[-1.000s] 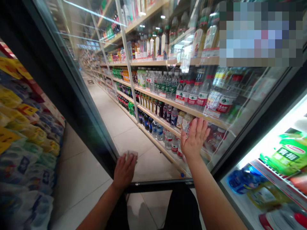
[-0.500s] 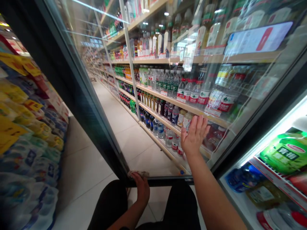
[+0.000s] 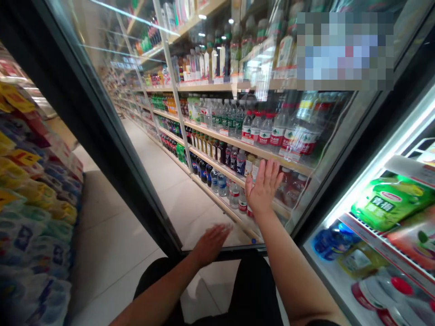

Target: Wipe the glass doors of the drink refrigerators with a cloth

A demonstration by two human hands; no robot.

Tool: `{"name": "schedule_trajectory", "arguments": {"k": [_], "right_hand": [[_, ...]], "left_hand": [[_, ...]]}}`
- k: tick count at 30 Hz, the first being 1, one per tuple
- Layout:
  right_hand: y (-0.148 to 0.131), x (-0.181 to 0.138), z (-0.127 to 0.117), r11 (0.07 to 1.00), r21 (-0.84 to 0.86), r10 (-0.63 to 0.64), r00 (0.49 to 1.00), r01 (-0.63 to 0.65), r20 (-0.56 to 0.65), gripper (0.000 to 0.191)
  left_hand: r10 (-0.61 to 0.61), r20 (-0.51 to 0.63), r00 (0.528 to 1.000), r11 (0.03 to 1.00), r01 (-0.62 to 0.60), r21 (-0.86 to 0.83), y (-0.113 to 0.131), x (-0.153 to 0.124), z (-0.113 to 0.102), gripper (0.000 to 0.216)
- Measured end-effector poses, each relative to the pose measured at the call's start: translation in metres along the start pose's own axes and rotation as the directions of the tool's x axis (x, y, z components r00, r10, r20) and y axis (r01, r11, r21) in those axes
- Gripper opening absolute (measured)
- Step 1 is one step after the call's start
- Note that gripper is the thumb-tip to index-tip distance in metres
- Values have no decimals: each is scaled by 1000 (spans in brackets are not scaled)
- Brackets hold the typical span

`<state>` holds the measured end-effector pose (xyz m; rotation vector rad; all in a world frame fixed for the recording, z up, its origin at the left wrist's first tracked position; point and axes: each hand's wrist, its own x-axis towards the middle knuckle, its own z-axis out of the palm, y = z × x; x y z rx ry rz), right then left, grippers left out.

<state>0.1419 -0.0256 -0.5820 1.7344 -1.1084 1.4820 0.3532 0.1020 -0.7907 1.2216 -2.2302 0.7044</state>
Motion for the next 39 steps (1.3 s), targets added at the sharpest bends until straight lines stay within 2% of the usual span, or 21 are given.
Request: {"name": "schedule_trajectory", "arguments": {"k": [2, 4, 6, 8, 12, 14, 15, 17, 20, 22, 24, 26, 28, 29, 30, 32, 34, 36, 37, 39], "right_hand": [[1, 0, -2, 1000, 6, -7, 1000, 7, 8, 70], [2, 0, -5, 1000, 10, -20, 1000, 20, 14, 70], [2, -1, -6, 1000, 10, -26, 1000, 26, 11, 70], [1, -1, -5, 1000, 2, -22, 1000, 22, -2, 70], [-2, 0, -3, 1000, -12, -14, 1000, 14, -17, 70], [-2, 0, -3, 1000, -1, -22, 1000, 22, -17, 69], [-2, 1, -3, 1000, 6, -26, 1000, 26, -18, 69], [-1, 1, -6, 1000, 15, -26, 1000, 26, -13, 70], [2, 1, -10, 1000, 22, -19, 999, 18, 29, 72], [4, 1, -13, 999, 36, -23, 998, 21, 56, 73], [5, 0, -14, 998, 58, -31, 998, 27, 63, 73], [6, 0, -13, 997, 68, -35, 998, 31, 58, 73], [5, 0, -12, 998, 60, -29, 998, 25, 58, 74], [5, -1, -11, 998, 55, -26, 998, 23, 60, 74], [4, -1, -10, 998, 53, -24, 998, 21, 62, 74], [4, -1, -10, 998, 60, -18, 998, 14, 64, 73], [3, -2, -12, 998, 68, -11, 998, 6, 66, 72], [3, -2, -13, 998, 67, 0, 997, -5, 72, 72], [4, -2, -13, 998, 66, 2, 997, -7, 74, 71], [4, -2, -13, 998, 67, 0, 998, -5, 65, 71]], "left_hand": [[124, 46, 991, 992, -124, 6, 6, -13, -5, 55], [180, 59, 982, 983, -182, 27, 9, -20, -11, 56], [205, 47, 978, 977, -207, 52, 5, -10, -19, 56], [187, 16, 982, 979, -187, 83, -3, 19, -29, 56], [22, -50, 999, 988, -14, 154, -16, 101, -44, 59], [-3, -52, 999, 984, 12, 180, -13, 125, -42, 59], [19, -46, 999, 982, -10, 187, -8, 128, -38, 58], [123, -23, 992, 976, -117, 186, 6, 118, -25, 53], [302, -1, 953, 942, -298, 154, 27, 76, -6, 39], [347, -9, 938, 928, -342, 146, 33, 55, -1, 35], [341, -18, 940, 931, -335, 147, 28, 52, -10, 37], [293, -19, 956, 945, -287, 158, 14, 71, -34, 44], [192, -47, 980, 964, -179, 194, -7, 104, -75, 53], [122, -98, 988, 970, -98, 220, -19, 122, -101, 55], [11, -203, 979, 959, 47, 280, -32, 140, -128, 56], [-177, -420, 890, 876, 337, 346, -58, 164, -179, 62], [-269, -546, 793, 801, 499, 331, -79, 168, -212, 65], [-314, -586, 747, 757, 570, 321, -87, 148, -214, 68], [-318, -593, 740, 747, 580, 324, -85, 129, -203, 70], [-318, -553, 771, 740, 566, 364, -70, 79, -163, 73]]}}
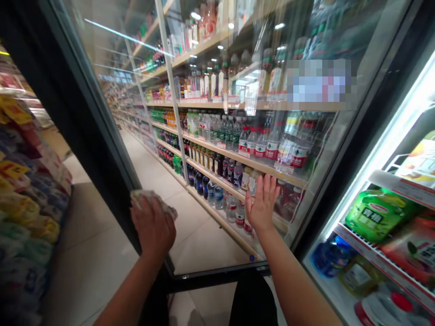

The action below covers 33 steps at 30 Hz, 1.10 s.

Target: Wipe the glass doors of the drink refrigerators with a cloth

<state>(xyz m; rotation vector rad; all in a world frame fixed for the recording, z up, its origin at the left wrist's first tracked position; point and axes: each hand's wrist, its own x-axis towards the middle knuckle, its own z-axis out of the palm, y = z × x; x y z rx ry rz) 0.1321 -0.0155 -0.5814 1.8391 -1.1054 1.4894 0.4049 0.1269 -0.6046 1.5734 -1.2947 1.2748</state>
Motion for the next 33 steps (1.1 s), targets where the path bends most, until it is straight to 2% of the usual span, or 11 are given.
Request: {"name": "schedule_trajectory", "arguments": {"k": [3, 6, 9, 12, 15, 17, 19, 22, 27, 30, 33], "right_hand": [[0, 0, 1, 1000, 9, -8, 1000, 8, -20, 70], [0, -1, 4, 1000, 15, 2, 1000, -2, -14, 70], [0, -1, 6, 999, 32, 11, 1000, -11, -19, 70], [-7, 1, 0, 995, 87, 55, 998, -52, -36, 67], [-27, 4, -12, 982, 165, 108, 992, -95, -70, 69], [-46, 4, -21, 971, 239, 53, 992, -24, -115, 73], [-68, 1, -26, 935, 337, -71, 989, 111, -130, 73], [-94, -11, -22, 874, 431, -240, 971, 225, -19, 67], [-79, -24, -1, 919, 269, -312, 949, 289, 47, 72], [-37, -4, 0, 976, 206, -60, 996, 74, -72, 68], [-3, 20, -7, 925, 272, 334, 910, -266, -247, 60]], "left_hand": [[48, 116, 992, 999, -45, -24, 9, -110, 5, 76], [98, 161, 982, 995, -91, -46, 14, -164, 3, 75], [119, 141, 983, 992, -112, -57, 7, -134, 9, 76], [137, 78, 988, 988, -130, -87, 6, -49, 16, 76], [102, -13, 995, 961, -102, -259, 27, 31, 11, 67], [122, 6, 993, 917, -110, -384, 51, 59, 3, 64], [182, 46, 982, 846, -132, -516, 74, 63, -5, 62], [254, 83, 964, 731, -135, -669, 92, 44, -13, 64], [164, -21, 986, 764, -141, -630, 61, 19, -17, 59], [160, -116, 980, 887, -194, -420, 35, 23, -11, 67], [153, -92, 984, 961, -169, -220, 24, 30, 3, 72]]}}
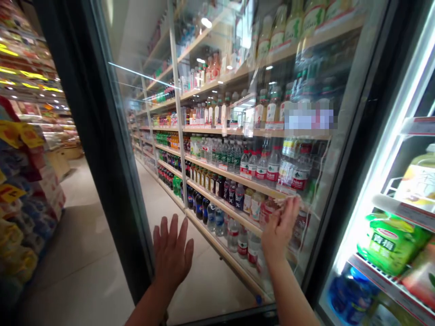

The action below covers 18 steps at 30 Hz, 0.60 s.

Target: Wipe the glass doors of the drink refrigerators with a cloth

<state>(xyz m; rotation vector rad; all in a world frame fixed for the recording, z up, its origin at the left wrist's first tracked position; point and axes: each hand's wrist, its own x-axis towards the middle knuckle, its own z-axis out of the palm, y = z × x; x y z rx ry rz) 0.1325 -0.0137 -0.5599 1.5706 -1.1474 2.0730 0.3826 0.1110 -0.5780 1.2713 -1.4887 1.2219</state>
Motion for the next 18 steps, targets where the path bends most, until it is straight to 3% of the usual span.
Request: {"name": "schedule_trajectory", "arguments": {"k": [3, 6, 8, 9, 10, 11, 14, 16, 18], "right_hand": [[-1, -4, -4, 995, 14, 96, 994, -95, -43, 56], [-19, -45, -1, 992, 70, -117, 985, 109, 130, 58], [-31, -68, 3, 924, 181, -379, 876, 338, 300, 63], [-36, -72, 5, 885, 229, -463, 818, 406, 340, 65], [-40, -70, 7, 864, 256, -501, 793, 434, 347, 67], [-44, -64, 9, 871, 255, -486, 813, 420, 320, 67], [-52, -30, 13, 957, 170, -259, 957, 236, 131, 67], [-56, -14, 14, 977, 150, -163, 984, 151, 66, 65], [-59, -13, 13, 972, 169, -180, 978, 161, 103, 61]], "left_hand": [[-18, -19, 1000, 993, 20, 120, -3, -2, 17, 73], [-3, -64, 998, 985, 14, 170, -4, -5, 28, 74], [5, -74, 997, 985, 8, 172, -7, -7, 31, 75], [6, -74, 997, 986, 7, 168, -8, -7, 31, 75], [4, -71, 997, 987, 8, 162, -9, -7, 30, 76], [-2, -64, 998, 988, 12, 157, -10, -6, 29, 76], [-23, -40, 999, 988, 29, 150, -10, -7, 28, 77], [-22, -34, 999, 988, 27, 154, -8, -7, 28, 77], [-13, -38, 999, 987, 19, 160, -7, -7, 29, 76]]}}
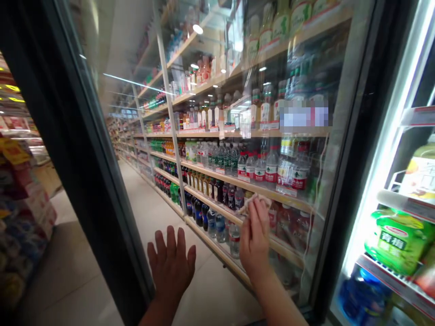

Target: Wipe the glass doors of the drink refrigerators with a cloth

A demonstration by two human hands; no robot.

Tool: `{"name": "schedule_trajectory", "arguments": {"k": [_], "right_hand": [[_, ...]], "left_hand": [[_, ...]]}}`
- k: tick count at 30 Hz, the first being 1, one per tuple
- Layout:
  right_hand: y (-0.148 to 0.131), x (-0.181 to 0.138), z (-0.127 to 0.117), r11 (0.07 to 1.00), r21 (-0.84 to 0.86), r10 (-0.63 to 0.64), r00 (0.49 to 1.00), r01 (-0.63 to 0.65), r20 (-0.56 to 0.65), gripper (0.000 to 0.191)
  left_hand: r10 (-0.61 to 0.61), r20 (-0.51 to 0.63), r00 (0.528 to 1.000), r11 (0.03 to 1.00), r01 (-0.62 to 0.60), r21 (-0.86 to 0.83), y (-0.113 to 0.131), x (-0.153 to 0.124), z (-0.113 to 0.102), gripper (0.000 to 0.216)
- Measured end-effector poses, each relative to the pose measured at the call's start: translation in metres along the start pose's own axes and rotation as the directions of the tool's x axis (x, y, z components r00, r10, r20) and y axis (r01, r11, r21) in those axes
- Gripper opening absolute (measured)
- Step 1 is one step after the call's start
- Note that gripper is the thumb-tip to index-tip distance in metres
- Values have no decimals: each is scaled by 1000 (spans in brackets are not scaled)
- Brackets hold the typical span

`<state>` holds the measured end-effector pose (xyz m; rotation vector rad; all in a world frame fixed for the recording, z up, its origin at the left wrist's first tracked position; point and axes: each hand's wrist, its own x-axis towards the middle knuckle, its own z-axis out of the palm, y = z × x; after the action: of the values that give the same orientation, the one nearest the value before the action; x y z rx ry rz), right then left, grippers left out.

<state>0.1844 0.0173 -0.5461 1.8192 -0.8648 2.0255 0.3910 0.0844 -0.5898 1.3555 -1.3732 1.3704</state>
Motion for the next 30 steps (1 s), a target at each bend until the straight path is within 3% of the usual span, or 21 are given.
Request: {"name": "schedule_trajectory", "arguments": {"k": [4, 7, 10, 12, 14, 16, 18, 20, 22, 25, 27, 28, 30], "right_hand": [[-3, -12, -2, 985, 67, -165, 978, 157, 126, 61], [2, 2, -2, 984, 64, -163, 986, 165, -24, 50], [2, 35, 0, 999, 29, -38, 981, 44, -192, 39], [-9, 57, 4, 1000, 6, 10, 974, -9, -228, 40], [-29, 70, 13, 1000, 10, -13, 988, 14, -155, 46], [-55, 69, 25, 991, 56, -123, 992, 122, 2, 53], [-80, 52, 38, 948, 139, -307, 937, 285, 168, 55], [-98, 23, 50, 861, 248, -504, 810, 444, 299, 49], [-103, -8, 56, 774, 364, -630, 686, 518, 364, 42], [-87, -38, 50, 723, 424, -688, 631, 546, 359, 36], [-62, -39, 37, 745, 373, -666, 649, 553, 368, 37], [-47, -36, 29, 778, 319, -628, 687, 542, 366, 41], [-11, -26, 11, 889, 145, -458, 836, 434, 302, 55]], "left_hand": [[5, -3, 1000, 1000, -5, -7, 2, 1, -2, 75], [7, -44, 999, 992, -13, -123, 0, 0, -8, 74], [-67, -108, 992, 953, 32, -302, -5, -6, -15, 72], [-127, -116, 985, 924, 75, -374, -7, -9, -17, 67], [-146, -115, 982, 906, 86, -414, -8, -11, -18, 63], [-165, -120, 979, 888, 95, -450, -7, -10, -20, 61], [-209, -134, 969, 874, 123, -471, -6, -9, -23, 61], [-255, -152, 955, 863, 155, -480, -7, -7, -27, 61], [-278, -176, 944, 866, 167, -471, -10, -5, -32, 60], [-264, -181, 947, 871, 154, -467, -16, -2, -39, 60], [-214, -157, 964, 879, 120, -461, -17, 1, -41, 59], [-180, -137, 974, 883, 98, -459, -17, 1, -40, 58], [-100, -88, 991, 899, 52, -435, -14, 2, -37, 57]]}}
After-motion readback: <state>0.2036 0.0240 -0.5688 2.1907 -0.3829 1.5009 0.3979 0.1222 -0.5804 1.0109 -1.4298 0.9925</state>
